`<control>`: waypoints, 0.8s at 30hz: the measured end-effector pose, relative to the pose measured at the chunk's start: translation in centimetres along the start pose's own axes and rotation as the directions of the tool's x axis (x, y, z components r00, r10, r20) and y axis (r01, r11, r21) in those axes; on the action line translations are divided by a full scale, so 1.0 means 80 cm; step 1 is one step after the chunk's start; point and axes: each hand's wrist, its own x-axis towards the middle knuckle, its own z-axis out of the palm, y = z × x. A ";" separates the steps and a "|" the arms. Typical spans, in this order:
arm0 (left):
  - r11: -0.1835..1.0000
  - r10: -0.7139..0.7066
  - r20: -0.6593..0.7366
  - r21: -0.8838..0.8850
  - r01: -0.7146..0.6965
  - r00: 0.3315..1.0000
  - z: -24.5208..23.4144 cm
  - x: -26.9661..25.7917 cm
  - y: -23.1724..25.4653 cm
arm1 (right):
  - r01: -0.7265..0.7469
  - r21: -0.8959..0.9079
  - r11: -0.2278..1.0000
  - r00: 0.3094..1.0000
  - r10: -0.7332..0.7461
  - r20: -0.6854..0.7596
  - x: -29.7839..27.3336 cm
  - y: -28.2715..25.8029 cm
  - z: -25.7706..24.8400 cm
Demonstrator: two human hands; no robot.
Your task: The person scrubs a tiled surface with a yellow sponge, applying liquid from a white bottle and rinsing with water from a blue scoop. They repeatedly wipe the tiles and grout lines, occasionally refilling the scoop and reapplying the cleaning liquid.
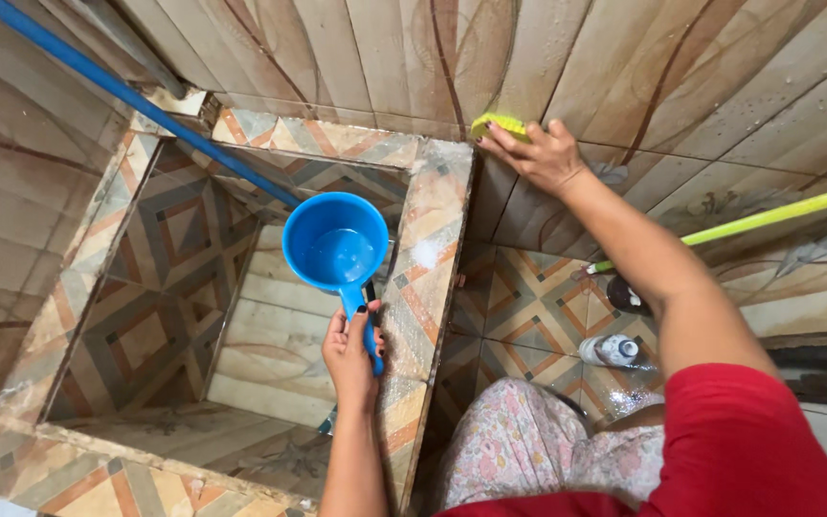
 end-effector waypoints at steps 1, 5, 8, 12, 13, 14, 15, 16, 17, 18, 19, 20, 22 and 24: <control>1.000 -0.001 -0.001 0.002 0.001 1.000 -0.001 -0.003 -0.002 | -0.001 0.009 1.000 1.000 0.001 0.028 -0.002 -0.009 -0.006; 1.000 0.019 0.004 -0.017 -0.019 1.000 0.003 0.009 0.001 | -0.042 0.069 0.997 0.996 0.036 0.084 0.014 -0.016 -0.015; 0.999 0.007 0.002 -0.037 -0.007 1.000 0.000 0.005 -0.002 | 0.175 0.091 0.980 0.983 -0.179 0.040 0.060 -0.009 -0.008; 0.999 0.000 0.006 -0.045 0.000 1.000 -0.001 0.002 0.000 | 0.188 0.057 0.980 0.980 -0.184 -0.069 0.191 0.009 0.022; 0.998 0.003 0.009 -0.064 -0.002 1.000 -0.002 0.003 0.001 | 0.137 0.024 0.990 0.977 -0.131 -0.168 0.231 0.022 0.033; 0.996 0.000 0.011 -0.084 0.001 1.000 -0.002 0.002 0.000 | 0.084 0.000 0.996 0.962 -0.081 -0.262 0.259 0.032 0.039; 0.995 -0.004 0.013 -0.104 0.005 1.000 -0.002 0.002 0.000 | 0.072 0.043 0.996 0.963 -0.058 -0.263 0.272 0.036 0.038; 0.996 -0.003 0.013 -0.094 0.004 1.000 -0.003 0.003 -0.001 | 0.060 0.084 0.995 0.965 -0.036 -0.260 0.284 0.042 0.038; 0.996 -0.003 0.013 -0.084 0.004 1.000 -0.003 0.003 -0.001 | 0.054 0.083 0.995 0.965 -0.031 -0.260 0.285 0.039 0.034; 0.997 -0.004 0.014 -0.071 0.005 1.000 -0.005 0.002 -0.001 | 0.046 0.084 0.995 0.966 -0.023 -0.259 0.283 0.038 0.029; 0.998 -0.001 0.012 -0.065 0.002 1.000 -0.007 -0.001 -0.001 | 0.044 0.045 0.998 0.965 -0.031 -0.261 0.270 0.029 0.021; 0.998 0.010 0.013 -0.064 -0.009 1.000 -0.005 0.001 0.000 | 0.044 -0.002 0.999 0.962 -0.043 -0.271 0.260 0.024 0.015; 0.997 0.011 0.013 -0.078 -0.010 1.000 -0.006 -0.001 0.001 | 0.120 0.014 0.993 0.984 -0.117 -0.137 0.217 -0.001 0.000; 0.994 -0.005 0.017 -0.108 0.007 1.000 -0.005 0.000 0.002 | 0.115 0.057 0.992 0.993 -0.115 -0.005 0.171 -0.014 -0.005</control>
